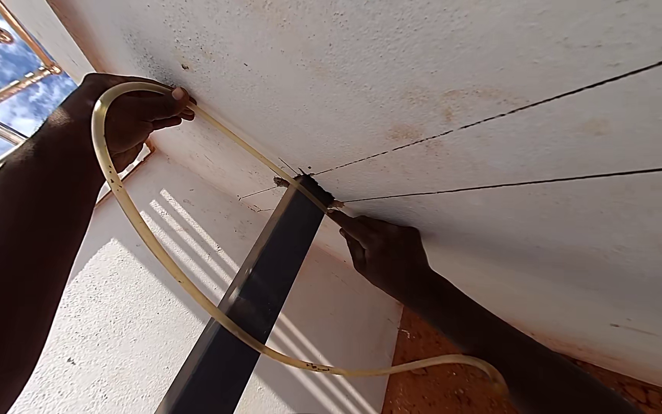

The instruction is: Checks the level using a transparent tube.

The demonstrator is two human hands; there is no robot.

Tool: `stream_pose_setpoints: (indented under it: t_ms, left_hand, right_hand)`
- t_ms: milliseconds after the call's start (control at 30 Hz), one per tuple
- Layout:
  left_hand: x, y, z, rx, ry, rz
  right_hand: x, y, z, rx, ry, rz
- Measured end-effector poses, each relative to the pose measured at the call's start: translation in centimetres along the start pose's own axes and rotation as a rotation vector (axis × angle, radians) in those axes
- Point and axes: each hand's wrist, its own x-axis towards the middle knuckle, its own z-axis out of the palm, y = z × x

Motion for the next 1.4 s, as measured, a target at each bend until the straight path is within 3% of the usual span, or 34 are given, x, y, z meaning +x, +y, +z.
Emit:
stream_pose_setpoints:
  t_ms: [1100, 1300, 1400]
  left_hand:
    - [0.0, 0.2, 0.2, 0.01, -0.012, 0.005]
    - [4.5, -5.3, -1.5, -0.075, -0.127, 0.22]
    - [2.7, -3.4, -0.6, -0.066, -0.08, 0.132]
  right_hand:
    - [0.0, 0.1, -0.3, -0.02, -0.019, 0.017]
    - [0.0, 0.3, -0.7, 0.029, -0.053, 0.031]
    - [-0.1, 0.0, -1.5, 0.034, -0.059, 0.054]
